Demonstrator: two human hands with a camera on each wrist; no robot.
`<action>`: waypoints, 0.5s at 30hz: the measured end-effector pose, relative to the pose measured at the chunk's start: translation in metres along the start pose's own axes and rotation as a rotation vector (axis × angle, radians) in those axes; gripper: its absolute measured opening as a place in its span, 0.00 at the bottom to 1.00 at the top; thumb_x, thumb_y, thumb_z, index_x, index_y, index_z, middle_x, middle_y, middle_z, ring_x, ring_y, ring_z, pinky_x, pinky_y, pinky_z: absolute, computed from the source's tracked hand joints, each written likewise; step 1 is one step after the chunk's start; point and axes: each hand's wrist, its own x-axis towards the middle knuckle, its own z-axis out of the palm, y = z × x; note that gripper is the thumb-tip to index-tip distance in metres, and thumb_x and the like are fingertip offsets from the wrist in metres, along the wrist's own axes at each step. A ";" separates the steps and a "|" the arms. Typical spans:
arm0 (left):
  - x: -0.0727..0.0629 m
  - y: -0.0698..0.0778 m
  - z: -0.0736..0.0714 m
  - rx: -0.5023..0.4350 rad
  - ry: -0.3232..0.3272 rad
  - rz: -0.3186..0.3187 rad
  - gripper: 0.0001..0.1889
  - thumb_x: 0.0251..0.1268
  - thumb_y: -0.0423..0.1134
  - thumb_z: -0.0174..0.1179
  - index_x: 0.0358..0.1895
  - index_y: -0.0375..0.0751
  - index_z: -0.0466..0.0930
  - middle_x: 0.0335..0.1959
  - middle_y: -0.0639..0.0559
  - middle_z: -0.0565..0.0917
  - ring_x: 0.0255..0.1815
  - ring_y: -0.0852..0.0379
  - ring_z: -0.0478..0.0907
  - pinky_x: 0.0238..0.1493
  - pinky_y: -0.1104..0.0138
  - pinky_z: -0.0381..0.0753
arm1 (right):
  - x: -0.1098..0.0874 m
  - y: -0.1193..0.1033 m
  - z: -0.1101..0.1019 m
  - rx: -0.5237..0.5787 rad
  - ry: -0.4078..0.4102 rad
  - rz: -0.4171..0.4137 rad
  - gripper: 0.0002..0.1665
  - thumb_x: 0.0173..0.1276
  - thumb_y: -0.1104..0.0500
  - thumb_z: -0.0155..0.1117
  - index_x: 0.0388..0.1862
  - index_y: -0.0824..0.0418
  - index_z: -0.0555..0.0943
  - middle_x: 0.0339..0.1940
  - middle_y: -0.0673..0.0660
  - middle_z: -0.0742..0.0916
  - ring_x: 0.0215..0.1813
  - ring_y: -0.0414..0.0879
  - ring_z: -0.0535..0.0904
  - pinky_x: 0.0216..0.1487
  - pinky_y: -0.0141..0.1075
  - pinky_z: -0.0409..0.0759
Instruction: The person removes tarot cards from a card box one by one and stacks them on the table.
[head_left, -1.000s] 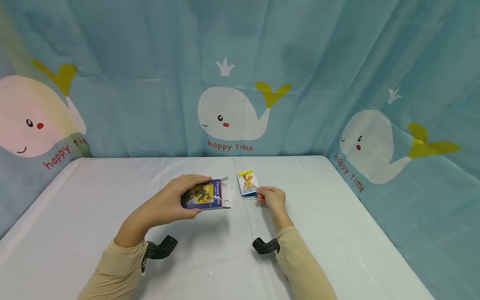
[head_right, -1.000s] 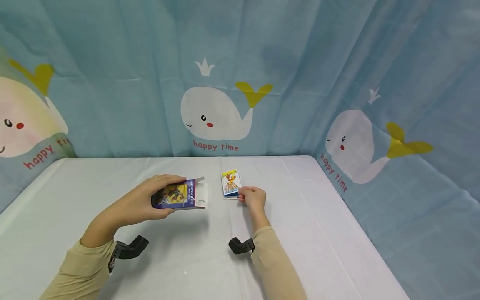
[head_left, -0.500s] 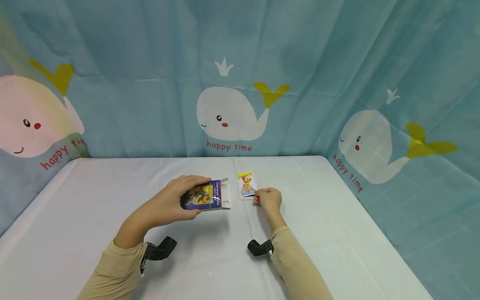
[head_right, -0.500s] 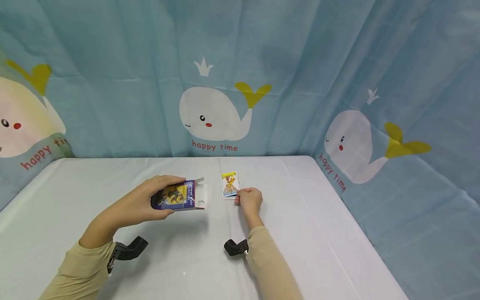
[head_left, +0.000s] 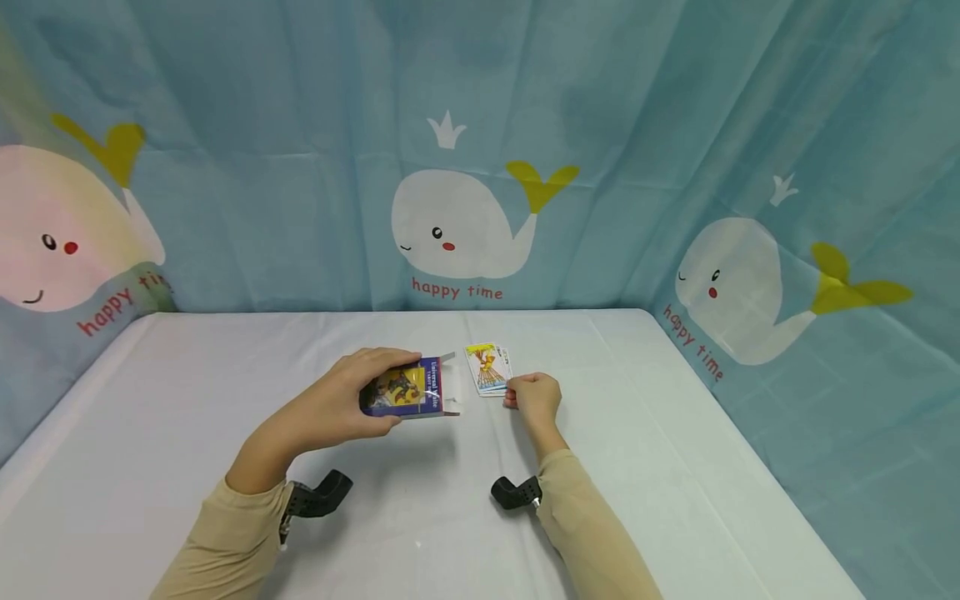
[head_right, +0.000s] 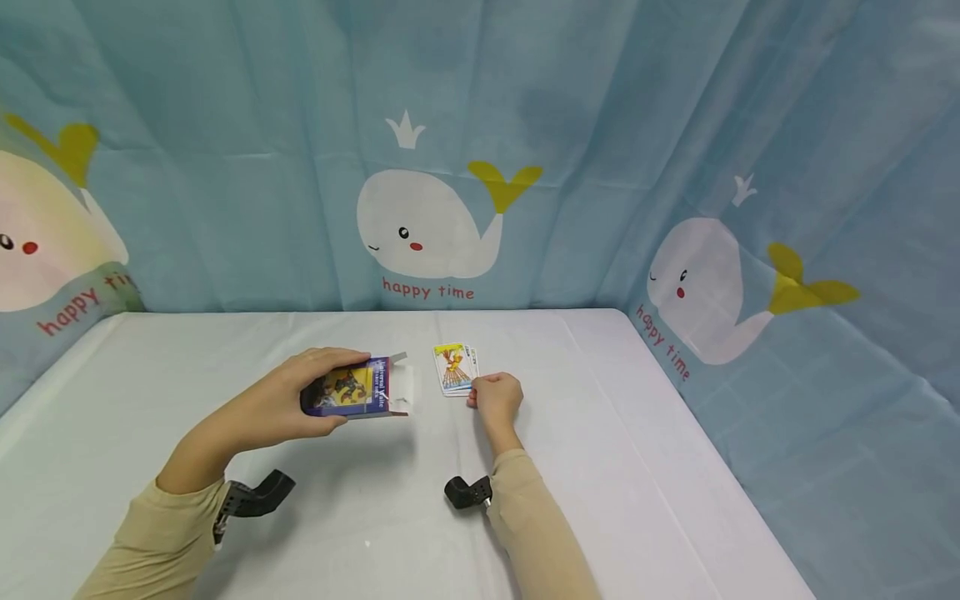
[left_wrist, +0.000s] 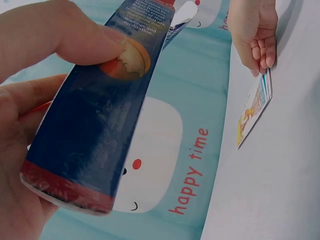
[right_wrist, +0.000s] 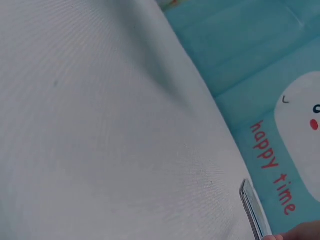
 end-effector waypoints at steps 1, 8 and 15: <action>0.000 0.000 0.000 0.001 0.001 0.000 0.37 0.53 0.36 0.72 0.70 0.50 0.71 0.68 0.47 0.75 0.64 0.46 0.71 0.57 0.48 0.70 | 0.000 0.000 0.000 -0.001 0.002 0.004 0.06 0.59 0.73 0.60 0.34 0.78 0.80 0.12 0.52 0.81 0.13 0.36 0.77 0.19 0.28 0.79; 0.000 -0.001 -0.001 0.008 0.007 -0.008 0.37 0.53 0.36 0.71 0.70 0.49 0.70 0.68 0.46 0.75 0.64 0.45 0.71 0.58 0.47 0.70 | 0.000 0.001 -0.002 0.006 -0.007 -0.001 0.04 0.60 0.73 0.61 0.33 0.76 0.80 0.12 0.52 0.81 0.13 0.36 0.77 0.20 0.29 0.80; 0.000 -0.012 0.001 0.032 0.049 -0.069 0.38 0.53 0.35 0.72 0.71 0.45 0.69 0.69 0.43 0.74 0.63 0.42 0.70 0.59 0.46 0.70 | -0.002 0.002 -0.009 0.025 -0.021 0.010 0.04 0.60 0.72 0.64 0.33 0.75 0.81 0.12 0.51 0.81 0.13 0.36 0.77 0.20 0.29 0.80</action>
